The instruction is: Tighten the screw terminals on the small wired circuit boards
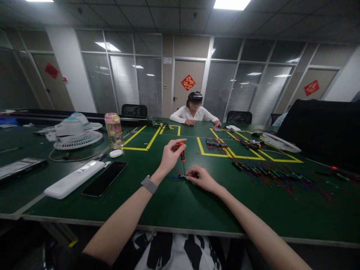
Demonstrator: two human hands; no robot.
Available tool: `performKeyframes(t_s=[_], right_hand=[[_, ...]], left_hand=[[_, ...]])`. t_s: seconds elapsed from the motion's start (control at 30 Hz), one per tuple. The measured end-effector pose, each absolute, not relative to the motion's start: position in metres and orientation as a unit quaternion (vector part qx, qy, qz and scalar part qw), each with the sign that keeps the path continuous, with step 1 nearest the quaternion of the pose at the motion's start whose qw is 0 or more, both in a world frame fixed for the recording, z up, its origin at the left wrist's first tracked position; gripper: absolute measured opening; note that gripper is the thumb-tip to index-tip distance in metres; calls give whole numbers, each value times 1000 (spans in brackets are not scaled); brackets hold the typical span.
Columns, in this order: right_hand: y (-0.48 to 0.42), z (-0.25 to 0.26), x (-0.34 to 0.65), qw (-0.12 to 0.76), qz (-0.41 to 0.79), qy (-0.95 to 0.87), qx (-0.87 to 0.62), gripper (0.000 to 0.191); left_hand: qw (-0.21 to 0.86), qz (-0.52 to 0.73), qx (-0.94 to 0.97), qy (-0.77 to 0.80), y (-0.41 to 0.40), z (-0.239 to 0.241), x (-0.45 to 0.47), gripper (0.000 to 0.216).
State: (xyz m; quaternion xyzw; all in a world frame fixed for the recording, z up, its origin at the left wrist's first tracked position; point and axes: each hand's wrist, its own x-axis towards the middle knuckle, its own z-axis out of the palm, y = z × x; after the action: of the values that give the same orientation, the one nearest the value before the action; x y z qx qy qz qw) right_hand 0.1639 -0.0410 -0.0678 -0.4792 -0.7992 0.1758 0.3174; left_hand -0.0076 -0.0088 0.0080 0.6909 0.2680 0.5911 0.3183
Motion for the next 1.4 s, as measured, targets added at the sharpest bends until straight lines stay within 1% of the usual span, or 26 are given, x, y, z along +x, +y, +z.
performKeyframes(t_s=[0.07, 0.1, 0.2, 0.27, 0.37, 0.43, 0.57, 0.6, 0.63, 0.77, 0.8, 0.9, 0.97, 1.1, 1.13, 1.3, 1.33, 1.4], right_hand=[[-41, -68, 164, 318, 175, -800, -478, 16], [-40, -69, 164, 320, 173, -800, -478, 16], [-41, -69, 163, 328, 168, -800, -473, 17], [-42, -68, 163, 333, 164, -801, -470, 18], [-43, -66, 162, 329, 161, -803, -469, 18], [-43, -65, 162, 324, 161, -804, -471, 18], [-42, -67, 162, 321, 160, -806, -471, 19], [-41, -67, 162, 322, 158, -806, -471, 18], [-41, -68, 162, 323, 157, -806, -471, 18], [-40, -69, 162, 325, 156, -802, -475, 17], [-40, -69, 162, 326, 157, -801, -477, 17], [-40, -69, 162, 326, 157, -799, -480, 16], [-40, -69, 162, 328, 159, -797, -481, 15], [-40, -70, 160, 334, 164, -793, -483, 17], [-40, -70, 160, 334, 163, -792, -484, 16], [-40, -70, 159, 336, 153, -791, -489, 14], [-40, -70, 159, 338, 153, -790, -488, 13], [-40, -71, 159, 342, 151, -788, -489, 13]], left_hand=[[272, 604, 694, 282, -9, 8, -8, 28], [272, 601, 699, 276, -9, 8, -8, 29], [344, 561, 715, 236, -6, 9, -9, 33], [355, 554, 714, 239, -5, 8, -10, 33], [276, 589, 706, 281, -3, 6, -10, 29], [257, 595, 707, 282, -4, 6, -10, 29], [367, 550, 712, 234, -6, 8, -8, 36], [380, 545, 711, 230, -6, 8, -8, 36], [373, 550, 709, 235, -7, 8, -8, 35], [273, 593, 705, 276, -5, 6, -8, 29], [275, 595, 704, 275, -5, 5, -7, 29], [356, 562, 707, 240, -4, 6, -6, 36], [382, 549, 706, 233, -4, 6, -7, 37], [288, 584, 708, 273, -4, 5, -8, 32], [283, 586, 709, 272, -4, 5, -8, 31], [388, 556, 699, 227, -3, 6, -8, 36], [384, 562, 695, 232, -3, 6, -8, 36], [339, 584, 691, 257, -3, 5, -8, 34]])
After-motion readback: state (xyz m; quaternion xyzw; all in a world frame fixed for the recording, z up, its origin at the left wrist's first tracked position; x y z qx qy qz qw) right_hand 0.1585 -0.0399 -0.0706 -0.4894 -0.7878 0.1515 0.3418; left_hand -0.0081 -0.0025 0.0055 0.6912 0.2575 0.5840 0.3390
